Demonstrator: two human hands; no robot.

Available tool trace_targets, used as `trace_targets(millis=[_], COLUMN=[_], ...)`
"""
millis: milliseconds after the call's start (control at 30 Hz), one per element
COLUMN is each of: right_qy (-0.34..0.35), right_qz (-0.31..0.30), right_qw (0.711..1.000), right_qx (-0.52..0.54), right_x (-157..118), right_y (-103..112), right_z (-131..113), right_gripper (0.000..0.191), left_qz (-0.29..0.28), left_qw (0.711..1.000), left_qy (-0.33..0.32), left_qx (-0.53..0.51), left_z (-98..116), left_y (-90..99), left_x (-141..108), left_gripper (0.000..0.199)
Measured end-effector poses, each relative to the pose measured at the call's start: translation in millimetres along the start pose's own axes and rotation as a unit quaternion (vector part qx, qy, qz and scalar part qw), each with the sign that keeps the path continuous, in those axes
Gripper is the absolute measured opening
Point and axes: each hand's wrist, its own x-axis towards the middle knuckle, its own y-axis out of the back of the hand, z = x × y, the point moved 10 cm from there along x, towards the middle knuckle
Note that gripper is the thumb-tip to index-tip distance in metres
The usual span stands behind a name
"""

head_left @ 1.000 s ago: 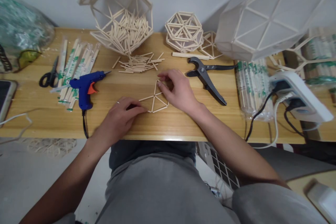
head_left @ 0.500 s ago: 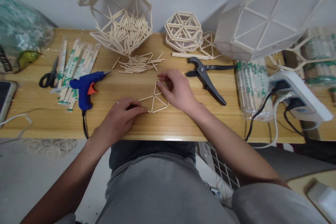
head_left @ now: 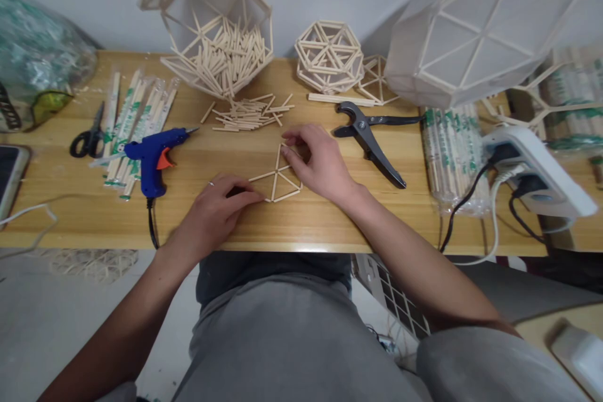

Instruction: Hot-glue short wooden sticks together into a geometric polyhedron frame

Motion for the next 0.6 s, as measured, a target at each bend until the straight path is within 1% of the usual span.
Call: trace_targets(millis=[100, 167, 267, 333, 433, 500, 600], right_qy=[-0.002, 0.001, 0.002, 0.015, 0.044, 0.063, 0.092], right_qz=[0.003, 0.006, 0.005, 0.004, -0.013, -0.037, -0.069], right_qw=[1.0, 1.0, 1.0, 1.0, 0.999, 0.997, 0.993], right_qx=[0.002, 0.005, 0.007, 0.008, 0.005, 0.001, -0.001], right_x=[0, 0, -1, -2, -5, -8, -11], right_y=[0, 1, 2, 3, -1, -8, -17], right_z=[1, 1, -2, -8, -20, -26, -34], right_gripper=[0.015, 0.016, 0.016, 0.015, 0.013, 0.012, 0.011], left_qz=[0.002, 0.01, 0.052, 0.083, 0.102, 0.103, 0.102], left_qw=[1.0, 1.0, 0.996, 0.989, 0.98, 0.977, 0.977], left_qy=[0.008, 0.02, 0.067, 0.111, 0.158, 0.168, 0.166], left_qx=[0.002, 0.005, 0.026, 0.052, 0.071, 0.074, 0.083], left_z=[0, 1, -3, -11, -21, -24, -24], left_y=[-0.6, -0.5, 5.4, 11.0, 15.1, 15.8, 15.7], left_x=[0, -1, -4, -9, -15, -17, -16], left_gripper=[0.036, 0.03, 0.016, 0.019, 0.025, 0.025, 0.022])
